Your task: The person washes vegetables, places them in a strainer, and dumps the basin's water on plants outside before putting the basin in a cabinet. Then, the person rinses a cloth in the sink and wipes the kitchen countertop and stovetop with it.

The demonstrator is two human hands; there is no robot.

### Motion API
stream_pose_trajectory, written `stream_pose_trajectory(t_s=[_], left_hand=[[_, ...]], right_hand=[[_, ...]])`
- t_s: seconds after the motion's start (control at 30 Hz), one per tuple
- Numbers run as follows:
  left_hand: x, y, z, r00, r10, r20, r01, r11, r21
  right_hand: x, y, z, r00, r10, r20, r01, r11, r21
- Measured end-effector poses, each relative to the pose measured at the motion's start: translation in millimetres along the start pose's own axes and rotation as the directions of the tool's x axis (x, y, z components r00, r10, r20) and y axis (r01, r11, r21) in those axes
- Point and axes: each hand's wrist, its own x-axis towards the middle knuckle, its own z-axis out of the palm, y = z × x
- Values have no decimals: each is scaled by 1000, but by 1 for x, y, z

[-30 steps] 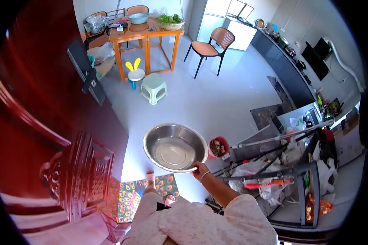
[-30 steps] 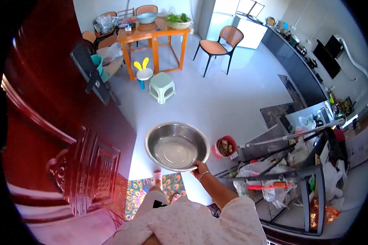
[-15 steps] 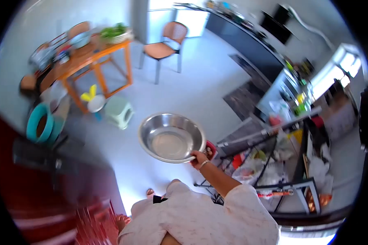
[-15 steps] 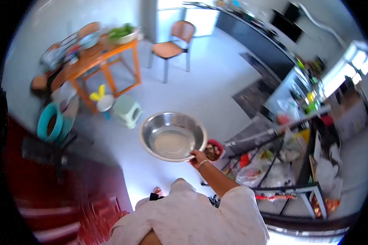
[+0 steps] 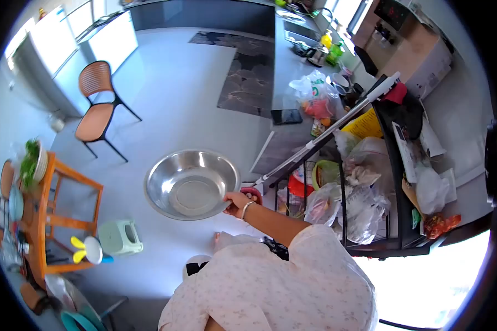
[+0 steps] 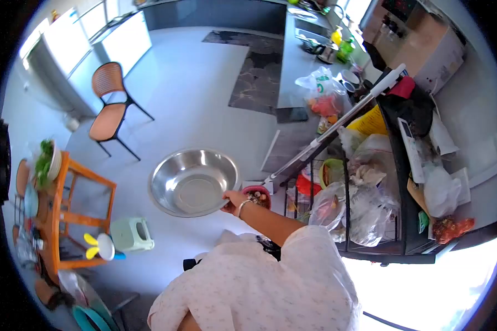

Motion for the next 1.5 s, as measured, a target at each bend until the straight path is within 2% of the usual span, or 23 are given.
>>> stream_pose_trajectory(t_s=[0.1,0.27,0.37,0.4,0.43,0.5,0.53,0.57,0.6,0.63,0.67,0.73,0.87,0.93,0.97,1.03,1.07,1.13,1.17,1.3,1.37,1.43,1.5], left_hand=[[25,60,53,999,-24,36,21,996,84],[75,143,109,995,-44,93,24,978,207],[123,190,127,989,-48,141,9,964,266],[136,210,141,983,-34,180,-20,956,291],[155,232,147,969,4,248,-85,945,317],[203,271,158,908,108,404,-265,896,357],[199,303,187,958,27,284,-92,972,217],[176,344,229,959,65,276,-117,977,177],[206,382,248,888,-5,459,-29,997,67],[151,424,309,918,147,369,-259,926,275],[125,459,353,913,186,363,-283,930,235],[107,519,420,831,253,496,-437,848,299],[44,598,556,683,282,674,-562,792,238],[19,619,615,593,204,779,-526,831,183],[3,627,642,596,196,779,-523,831,191],[-20,637,695,437,97,894,-529,832,169],[-23,637,714,435,89,896,-535,826,177],[-28,643,758,342,-1,940,-580,787,211],[-29,647,777,334,-7,942,-590,778,215],[-31,647,848,515,-130,847,-497,760,419],[-11,648,872,569,-275,775,-269,828,492],[-4,647,897,635,-305,710,-175,838,516],[1,651,924,659,-256,707,-210,840,500]], right_hand=[[10,-38,28,997,-31,-75,36,998,61],[54,-86,49,998,-22,51,16,992,122],[75,-120,69,997,-68,-33,72,990,124],[84,-130,73,987,-124,-99,132,989,72],[89,-147,74,991,-80,-108,84,996,40],[104,-172,89,952,-218,-216,245,964,104],[102,-190,98,941,-214,-261,237,970,57],[100,-207,103,948,-222,-230,229,973,4],[109,-221,104,944,-252,-212,264,964,31],[117,-229,105,939,-278,-200,296,953,65],[120,-238,114,940,-268,-211,289,954,75],[120,-259,135,918,-294,-265,341,928,153],[149,-288,137,913,-267,-308,355,893,278],[156,-309,140,907,-244,-344,350,891,289],[161,-322,139,903,-229,-362,344,892,294],[184,-351,124,898,-245,-364,354,896,269],[194,-364,117,894,-267,-360,364,901,236],[207,-394,114,883,-294,-366,392,891,229],[211,-409,115,872,-312,-378,410,887,213],[235,-474,109,899,-315,-304,380,906,187],[237,-506,113,910,-318,-265,369,914,169],[252,-531,111,900,-346,-267,387,915,118],[259,-559,110,911,-347,-224,378,919,114]])
